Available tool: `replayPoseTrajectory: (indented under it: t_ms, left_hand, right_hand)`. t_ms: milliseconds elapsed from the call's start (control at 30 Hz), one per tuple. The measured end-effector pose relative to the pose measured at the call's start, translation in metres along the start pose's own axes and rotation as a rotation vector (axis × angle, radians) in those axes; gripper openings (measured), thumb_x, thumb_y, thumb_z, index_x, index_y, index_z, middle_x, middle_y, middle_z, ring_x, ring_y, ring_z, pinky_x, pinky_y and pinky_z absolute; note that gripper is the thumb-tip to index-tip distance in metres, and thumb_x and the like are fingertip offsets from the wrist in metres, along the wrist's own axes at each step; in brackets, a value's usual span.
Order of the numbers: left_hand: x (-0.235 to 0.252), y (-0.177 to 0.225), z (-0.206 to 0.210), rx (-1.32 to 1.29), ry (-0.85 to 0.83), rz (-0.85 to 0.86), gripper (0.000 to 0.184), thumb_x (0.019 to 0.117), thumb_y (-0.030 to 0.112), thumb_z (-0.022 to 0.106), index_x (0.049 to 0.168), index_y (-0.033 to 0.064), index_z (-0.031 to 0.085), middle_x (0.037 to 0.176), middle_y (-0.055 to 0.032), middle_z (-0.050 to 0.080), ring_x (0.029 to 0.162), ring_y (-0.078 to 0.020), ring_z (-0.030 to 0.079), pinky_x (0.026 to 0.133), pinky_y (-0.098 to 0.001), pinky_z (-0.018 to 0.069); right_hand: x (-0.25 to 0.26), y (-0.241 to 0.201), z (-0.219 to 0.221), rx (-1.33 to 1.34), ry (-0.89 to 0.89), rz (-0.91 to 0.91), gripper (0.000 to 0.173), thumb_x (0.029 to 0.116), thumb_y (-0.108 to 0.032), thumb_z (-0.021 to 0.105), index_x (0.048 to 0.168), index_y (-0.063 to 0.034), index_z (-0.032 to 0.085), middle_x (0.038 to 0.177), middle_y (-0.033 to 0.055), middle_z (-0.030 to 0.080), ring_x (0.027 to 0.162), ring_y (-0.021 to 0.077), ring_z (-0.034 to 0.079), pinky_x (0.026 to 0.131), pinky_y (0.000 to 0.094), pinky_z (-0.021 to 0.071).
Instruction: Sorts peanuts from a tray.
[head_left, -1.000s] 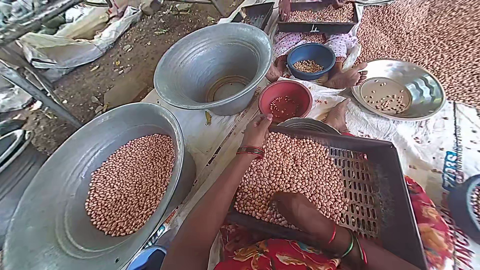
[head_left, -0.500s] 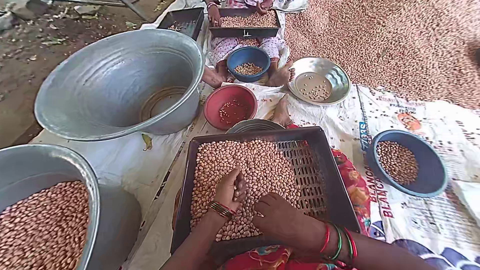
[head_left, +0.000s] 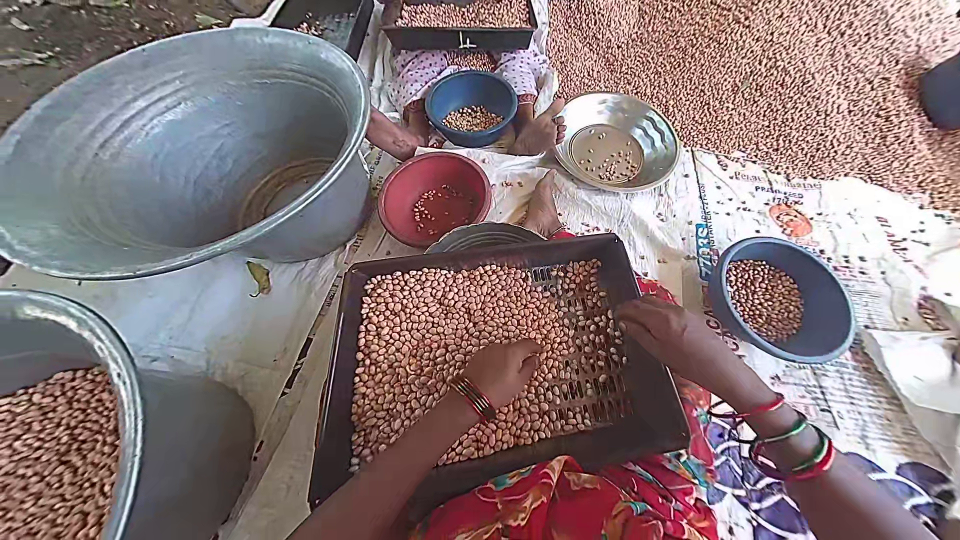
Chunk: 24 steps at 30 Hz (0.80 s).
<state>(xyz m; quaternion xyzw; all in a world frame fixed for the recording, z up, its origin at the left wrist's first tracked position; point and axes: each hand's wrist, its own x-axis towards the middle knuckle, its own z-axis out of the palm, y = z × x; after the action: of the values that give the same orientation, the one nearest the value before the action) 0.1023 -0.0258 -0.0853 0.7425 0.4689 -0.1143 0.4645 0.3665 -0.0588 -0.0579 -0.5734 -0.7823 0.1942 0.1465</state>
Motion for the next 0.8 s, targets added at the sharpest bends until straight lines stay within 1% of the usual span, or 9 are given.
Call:
replayPoseTrajectory:
  t_ms: [100,167,233,300,333,400,467,633,800]
  left_hand:
    - [0.015,0.021,0.008,0.274,-0.219,-0.104,0.050,0.1129,0.028,0.036,0.162,0.0188,0.032,0.132,-0.0269,0.063,0.124,-0.0472,0.061,0.102,-0.0648,0.0448]
    - [0.018,0.022,0.010,0.266,-0.308,-0.026,0.045,0.1126,0.029,0.037,0.152,0.0089,0.048,0.133,-0.0264,0.063,0.126,-0.0454,0.059,0.104,-0.0649,0.0428]
    - [0.017,0.017,0.009,0.125,-0.306,0.085,0.040,0.1111,0.026,0.043,0.126,-0.0043,0.064,0.117,-0.0286,0.067,0.113,-0.0443,0.063,0.098,-0.0641,0.0442]
    - [0.015,0.012,0.007,-0.099,-0.224,0.061,0.037,0.1105,0.024,0.046,0.121,-0.0062,0.065,0.105,-0.0233,0.067,0.094,-0.0331,0.064,0.089,-0.0520,0.0486]
    - [0.014,0.007,0.009,-0.251,-0.146,0.029,0.034,0.1103,0.023,0.047,0.120,-0.0038,0.065,0.092,-0.0144,0.063,0.076,-0.0210,0.058,0.075,-0.0391,0.0487]
    - [0.013,0.002,0.014,-0.638,-0.021,-0.044,0.027,0.1107,0.020,0.046,0.111,-0.0001,0.063,0.068,0.0025,0.047,0.051,-0.0034,0.042,0.050,-0.0191,0.0364]
    - [0.012,0.003,0.019,-0.912,-0.011,-0.101,0.028,0.1121,0.020,0.041,0.107,0.0012,0.062,0.060,0.0066,0.044,0.043,-0.0001,0.037,0.042,-0.0147,0.0307]
    - [0.009,0.007,0.032,-0.951,-0.090,-0.165,0.035,0.1134,0.027,0.037,0.107,0.0031,0.062,0.060,0.0051,0.048,0.044,-0.0012,0.039,0.043,-0.0153,0.0308]
    - [0.010,0.011,0.037,-0.999,-0.197,-0.300,0.049,0.1133,0.044,0.024,0.111,0.0084,0.058,0.064,0.0039,0.050,0.043,-0.0023,0.033,0.042,-0.0177,0.0276]
  right_hand:
    - [-0.001,-0.003,0.006,-0.020,-0.031,0.015,0.023,0.1008,-0.004,0.054,0.109,0.0057,0.073,0.105,0.0262,0.073,0.099,0.0452,0.072,0.083,0.0593,0.0554]
    - [0.001,-0.002,0.008,-0.010,-0.024,0.029,0.023,0.1012,-0.004,0.054,0.110,0.0056,0.073,0.104,0.0258,0.073,0.098,0.0443,0.072,0.084,0.0584,0.0556]
    - [0.000,-0.001,0.013,0.005,-0.056,0.027,0.024,0.1007,-0.002,0.053,0.110,0.0057,0.073,0.106,0.0262,0.073,0.099,0.0448,0.072,0.084,0.0596,0.0553]
    - [-0.002,-0.007,0.021,0.002,-0.174,0.022,0.024,0.1016,-0.003,0.054,0.111,0.0061,0.073,0.108,0.0270,0.073,0.101,0.0458,0.072,0.085,0.0616,0.0549]
    - [-0.003,-0.012,0.027,-0.023,-0.264,0.026,0.024,0.1022,-0.005,0.054,0.111,0.0057,0.073,0.107,0.0274,0.073,0.101,0.0464,0.071,0.084,0.0622,0.0547]
    - [0.000,-0.027,0.039,-0.120,-0.519,0.103,0.026,0.1056,-0.009,0.050,0.115,0.0057,0.069,0.109,0.0290,0.070,0.103,0.0487,0.068,0.083,0.0631,0.0520]
    - [0.005,-0.041,0.050,-0.232,-0.689,0.215,0.026,0.1057,-0.005,0.046,0.121,0.0057,0.064,0.114,0.0294,0.067,0.109,0.0483,0.066,0.086,0.0612,0.0506]
    - [-0.001,-0.043,0.063,-0.266,-0.609,0.237,0.029,0.1053,-0.002,0.043,0.125,0.0080,0.063,0.114,0.0301,0.067,0.108,0.0483,0.066,0.087,0.0582,0.0515]
    - [0.002,-0.062,0.039,0.019,-0.404,0.036,0.026,0.1037,-0.012,0.052,0.104,0.0071,0.070,0.097,0.0255,0.071,0.093,0.0432,0.071,0.078,0.0585,0.0537]
